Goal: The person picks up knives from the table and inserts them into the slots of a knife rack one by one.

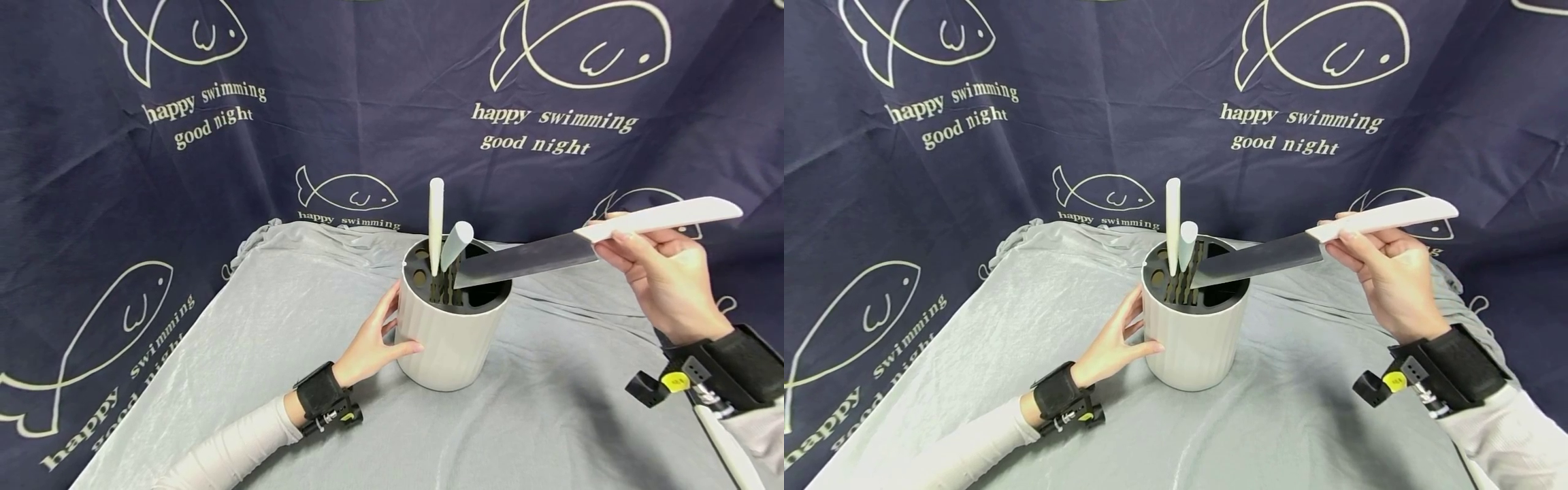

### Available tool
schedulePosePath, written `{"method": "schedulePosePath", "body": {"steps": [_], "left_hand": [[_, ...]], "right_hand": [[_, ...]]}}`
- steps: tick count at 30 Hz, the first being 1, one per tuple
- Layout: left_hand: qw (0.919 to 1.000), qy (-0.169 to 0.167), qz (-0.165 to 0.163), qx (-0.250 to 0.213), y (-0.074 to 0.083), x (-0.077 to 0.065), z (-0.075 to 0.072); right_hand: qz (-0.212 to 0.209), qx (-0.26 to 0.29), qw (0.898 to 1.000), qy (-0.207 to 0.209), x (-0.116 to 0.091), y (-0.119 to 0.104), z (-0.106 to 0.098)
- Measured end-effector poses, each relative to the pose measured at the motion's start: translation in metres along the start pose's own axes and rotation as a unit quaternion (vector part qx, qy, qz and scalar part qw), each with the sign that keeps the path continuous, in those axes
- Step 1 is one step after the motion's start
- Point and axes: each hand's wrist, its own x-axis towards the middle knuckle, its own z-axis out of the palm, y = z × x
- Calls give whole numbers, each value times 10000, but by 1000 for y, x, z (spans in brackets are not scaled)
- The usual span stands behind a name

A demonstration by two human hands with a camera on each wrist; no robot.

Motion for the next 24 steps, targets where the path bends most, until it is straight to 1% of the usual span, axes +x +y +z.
{"method": "schedulePosePath", "body": {"steps": [4,6,8,11,14,18,24], "left_hand": [[10000,-9,-25,-28,1,0,0],[10000,-8,-35,-23,2,0,0],[10000,-6,-44,-2,3,0,0],[10000,-6,-60,26,3,0,0],[10000,-11,-65,30,3,0,0],[10000,-2,-38,14,3,0,0],[10000,-1,-27,-4,3,0,0]], "right_hand": [[-60,-170,9998,112,2,3,2],[-108,-241,9996,59,4,3,4],[-190,-421,9989,44,6,3,7],[-286,-605,9977,-66,10,2,11],[-311,-834,9957,-271,15,-1,15],[-212,-1005,9930,-581,21,-4,21],[-145,-1302,9887,-723,30,-9,29]]}}
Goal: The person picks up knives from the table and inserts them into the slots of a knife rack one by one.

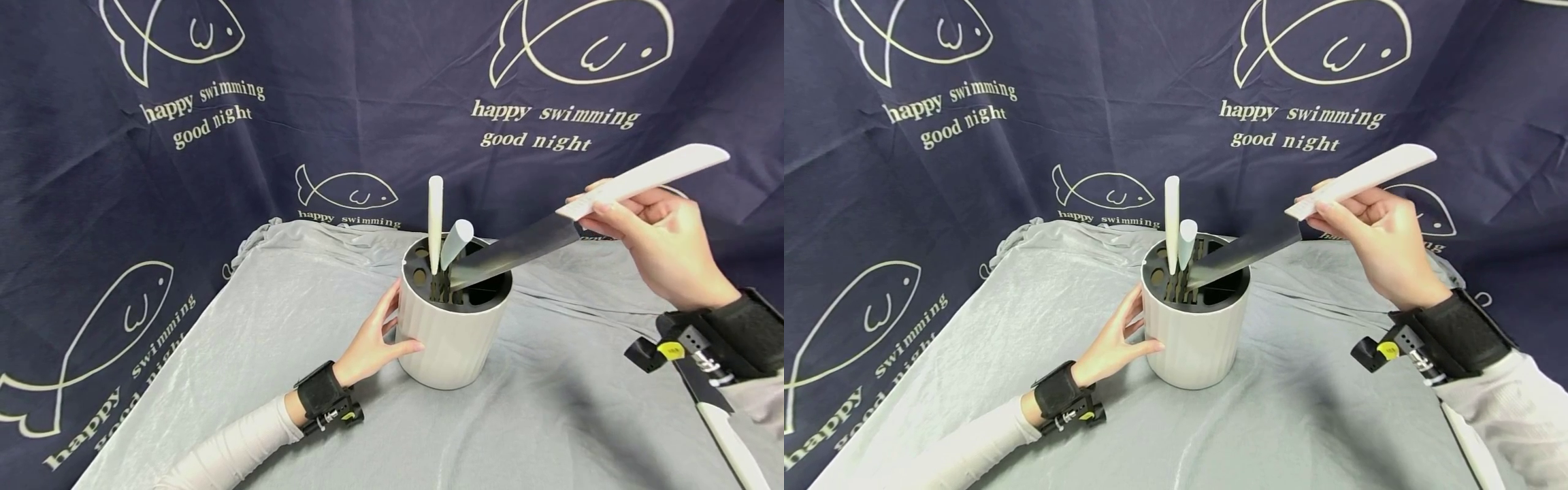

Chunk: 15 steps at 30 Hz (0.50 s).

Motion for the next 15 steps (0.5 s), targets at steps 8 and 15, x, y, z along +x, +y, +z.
{"method": "schedulePosePath", "body": {"steps": [8,15], "left_hand": [[10000,-27,-53,-16,1,0,0],[10000,13,17,-13,0,0,0]], "right_hand": [[-21,-186,9998,-56,2,-3,5],[-9,-707,9974,-143,7,-7,10]]}}
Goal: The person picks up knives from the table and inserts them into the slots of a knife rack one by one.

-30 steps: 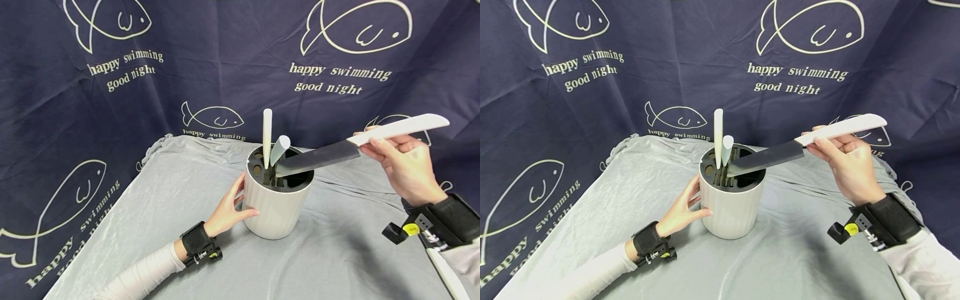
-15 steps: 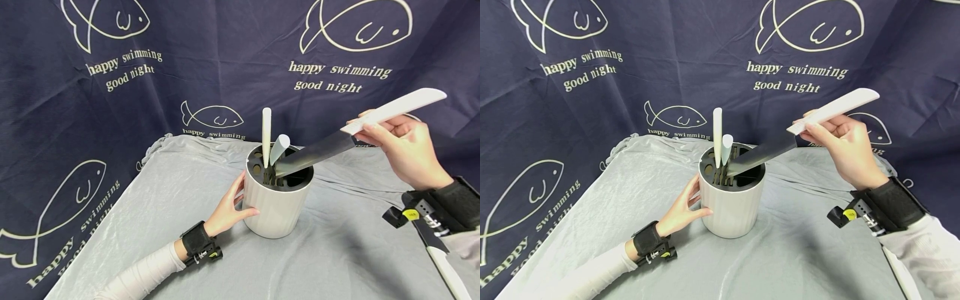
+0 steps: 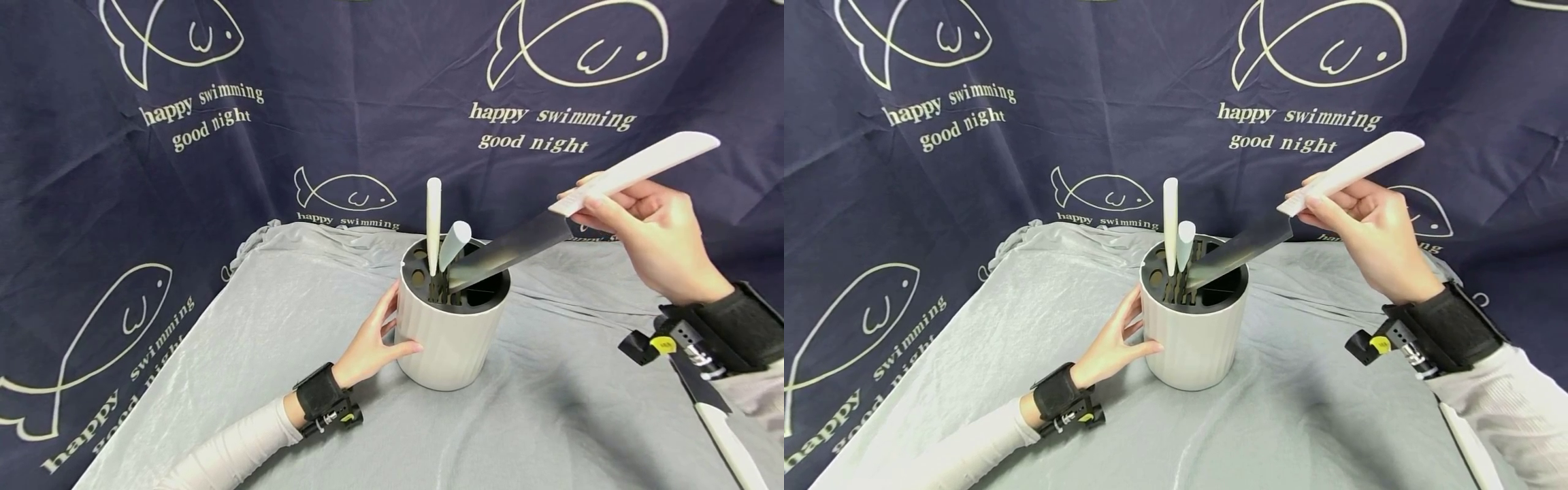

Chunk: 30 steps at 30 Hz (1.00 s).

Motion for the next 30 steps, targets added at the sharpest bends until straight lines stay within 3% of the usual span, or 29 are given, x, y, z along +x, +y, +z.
{"method": "schedulePosePath", "body": {"steps": [5,16,30], "left_hand": [[10000,-11,6,-13,0,1,1],[10000,1,2,-31,0,0,1],[10000,-16,7,-50,0,0,0]], "right_hand": [[152,-483,9987,69,3,-3,2],[407,-898,9949,-216,21,-8,6],[439,-887,9942,-419,36,-10,20]]}}
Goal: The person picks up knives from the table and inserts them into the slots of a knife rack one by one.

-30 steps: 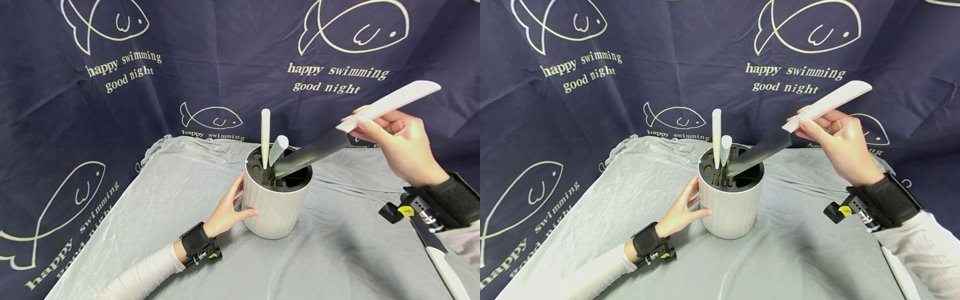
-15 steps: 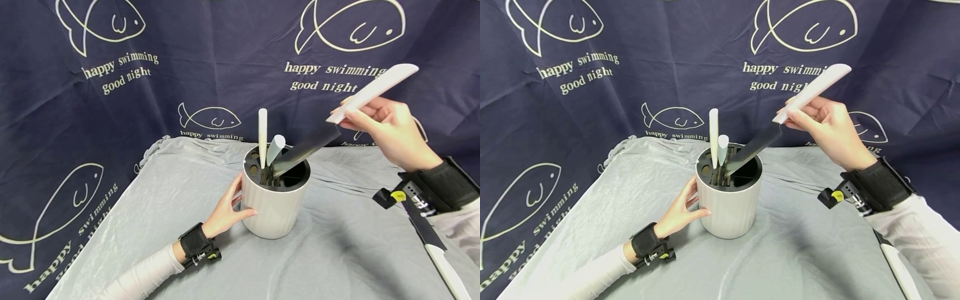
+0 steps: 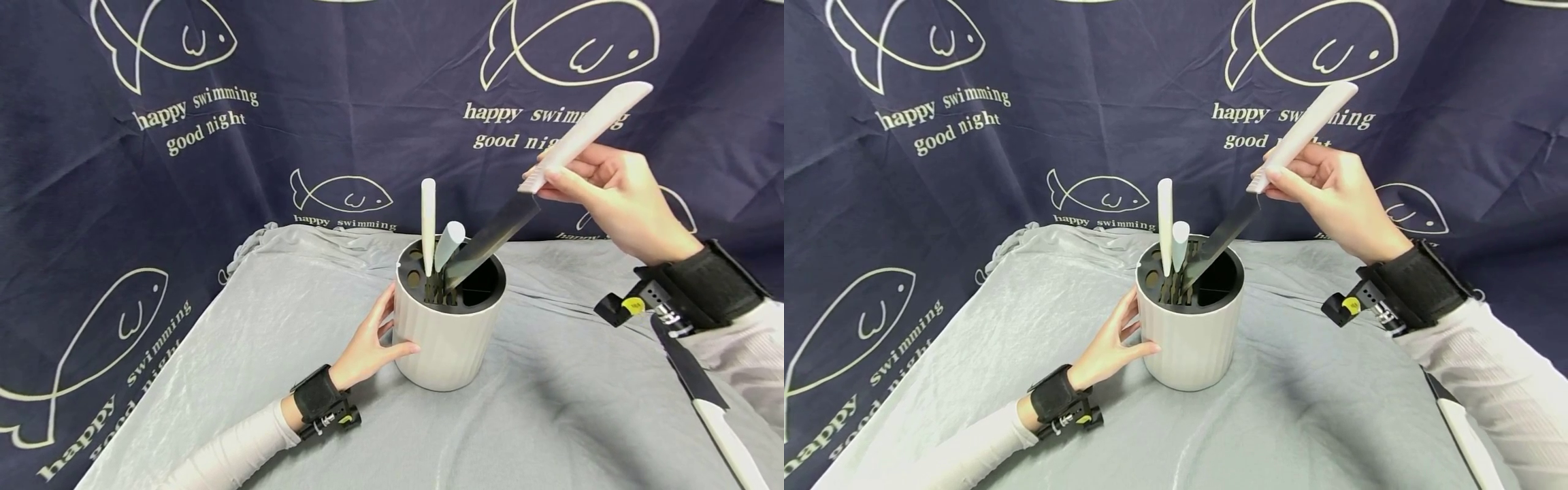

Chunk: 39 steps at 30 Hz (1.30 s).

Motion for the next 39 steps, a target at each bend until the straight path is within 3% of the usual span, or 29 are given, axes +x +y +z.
{"method": "schedulePosePath", "body": {"steps": [16,20,25,39], "left_hand": [[10000,-13,-42,54,-1,-1,-2],[10000,-10,-27,45,-1,0,-2],[10000,-43,-24,51,0,0,0],[9999,-40,-95,37,2,0,0]], "right_hand": [[247,45,9997,-43,14,9,2],[223,-674,9969,-324,11,14,13],[374,-1927,9774,-784,2,29,34],[386,-2072,9697,-1232,-12,54,49]]}}
